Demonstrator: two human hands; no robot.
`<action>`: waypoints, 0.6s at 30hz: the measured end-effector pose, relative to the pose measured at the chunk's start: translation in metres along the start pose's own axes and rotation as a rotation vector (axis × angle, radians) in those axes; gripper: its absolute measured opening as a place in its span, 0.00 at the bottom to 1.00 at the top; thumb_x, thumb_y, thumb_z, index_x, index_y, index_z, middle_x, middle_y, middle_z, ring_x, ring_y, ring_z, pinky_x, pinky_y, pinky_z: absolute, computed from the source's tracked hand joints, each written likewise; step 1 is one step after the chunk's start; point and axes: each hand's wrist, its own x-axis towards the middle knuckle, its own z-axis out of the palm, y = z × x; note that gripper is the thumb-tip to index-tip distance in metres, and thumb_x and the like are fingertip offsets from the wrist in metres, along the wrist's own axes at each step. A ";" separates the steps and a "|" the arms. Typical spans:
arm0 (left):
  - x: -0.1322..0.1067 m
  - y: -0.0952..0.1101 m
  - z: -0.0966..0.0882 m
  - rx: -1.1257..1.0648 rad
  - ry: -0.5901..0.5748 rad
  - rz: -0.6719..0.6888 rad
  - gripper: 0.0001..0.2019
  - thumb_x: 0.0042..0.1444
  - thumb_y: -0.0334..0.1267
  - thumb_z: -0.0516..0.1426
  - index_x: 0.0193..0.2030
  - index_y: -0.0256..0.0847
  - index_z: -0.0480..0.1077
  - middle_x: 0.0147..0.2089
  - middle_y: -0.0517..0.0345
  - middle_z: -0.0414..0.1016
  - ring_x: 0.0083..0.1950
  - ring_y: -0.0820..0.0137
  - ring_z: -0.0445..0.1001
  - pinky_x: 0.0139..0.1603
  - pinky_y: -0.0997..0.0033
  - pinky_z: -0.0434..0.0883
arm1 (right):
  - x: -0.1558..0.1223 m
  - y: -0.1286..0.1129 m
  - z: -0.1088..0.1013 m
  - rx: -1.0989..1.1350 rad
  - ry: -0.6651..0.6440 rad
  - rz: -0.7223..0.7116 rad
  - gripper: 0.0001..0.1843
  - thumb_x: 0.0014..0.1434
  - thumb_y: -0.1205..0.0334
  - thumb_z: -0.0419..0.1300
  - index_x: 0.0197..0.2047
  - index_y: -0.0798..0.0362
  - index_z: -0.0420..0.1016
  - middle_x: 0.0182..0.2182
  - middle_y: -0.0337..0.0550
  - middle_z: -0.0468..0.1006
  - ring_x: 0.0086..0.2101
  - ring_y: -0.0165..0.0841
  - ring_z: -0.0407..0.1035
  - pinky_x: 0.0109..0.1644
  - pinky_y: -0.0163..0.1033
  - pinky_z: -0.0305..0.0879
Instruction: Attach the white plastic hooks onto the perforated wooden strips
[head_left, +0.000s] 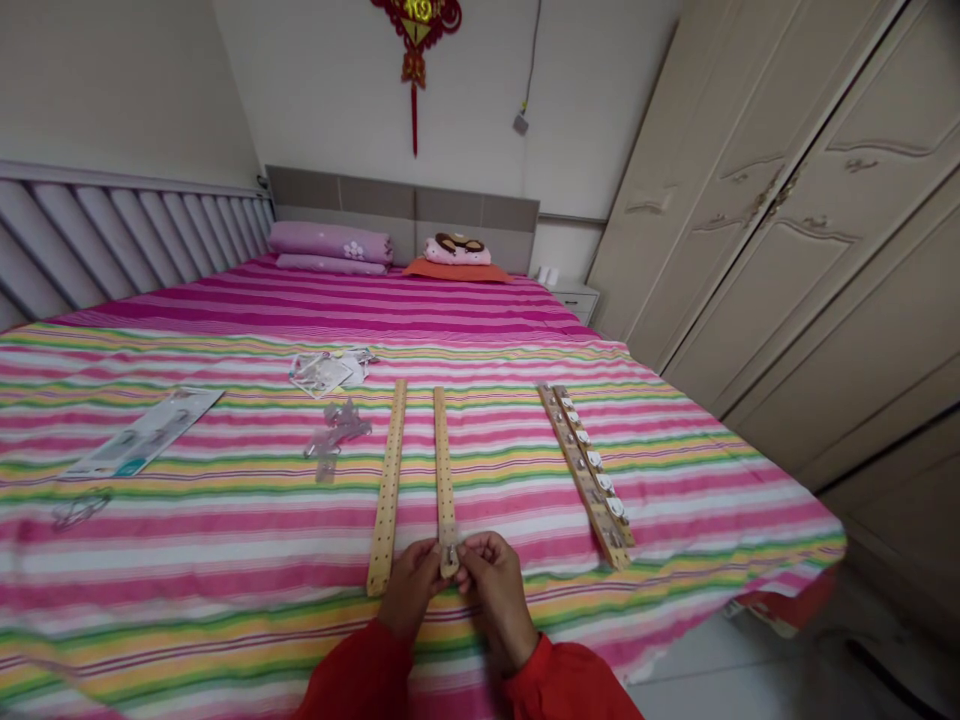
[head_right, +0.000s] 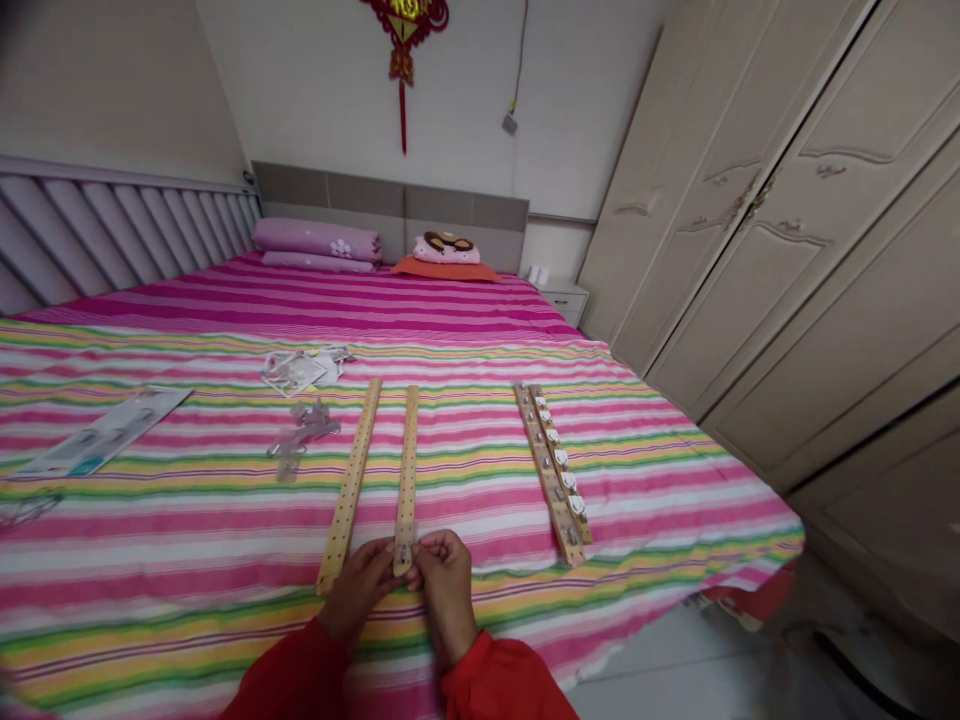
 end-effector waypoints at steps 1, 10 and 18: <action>0.001 -0.001 -0.001 0.011 0.006 0.002 0.28 0.29 0.56 0.66 0.32 0.35 0.69 0.25 0.57 0.73 0.30 0.67 0.75 0.34 0.66 0.72 | 0.000 0.000 0.000 -0.004 -0.003 -0.001 0.14 0.37 0.58 0.68 0.23 0.53 0.67 0.11 0.33 0.70 0.11 0.25 0.60 0.16 0.30 0.55; 0.010 -0.008 -0.005 0.071 0.058 -0.012 0.24 0.31 0.53 0.66 0.29 0.37 0.67 0.22 0.62 0.72 0.26 0.71 0.73 0.29 0.71 0.70 | 0.003 0.000 0.001 -0.025 -0.001 0.029 0.14 0.37 0.60 0.68 0.24 0.53 0.67 0.11 0.32 0.69 0.12 0.26 0.62 0.15 0.29 0.55; 0.004 -0.011 -0.001 0.029 0.078 0.022 0.23 0.30 0.49 0.68 0.30 0.37 0.68 0.24 0.59 0.73 0.27 0.70 0.73 0.30 0.70 0.71 | 0.004 0.002 -0.001 -0.075 -0.005 0.047 0.16 0.37 0.55 0.69 0.23 0.54 0.67 0.10 0.32 0.68 0.11 0.24 0.59 0.14 0.28 0.53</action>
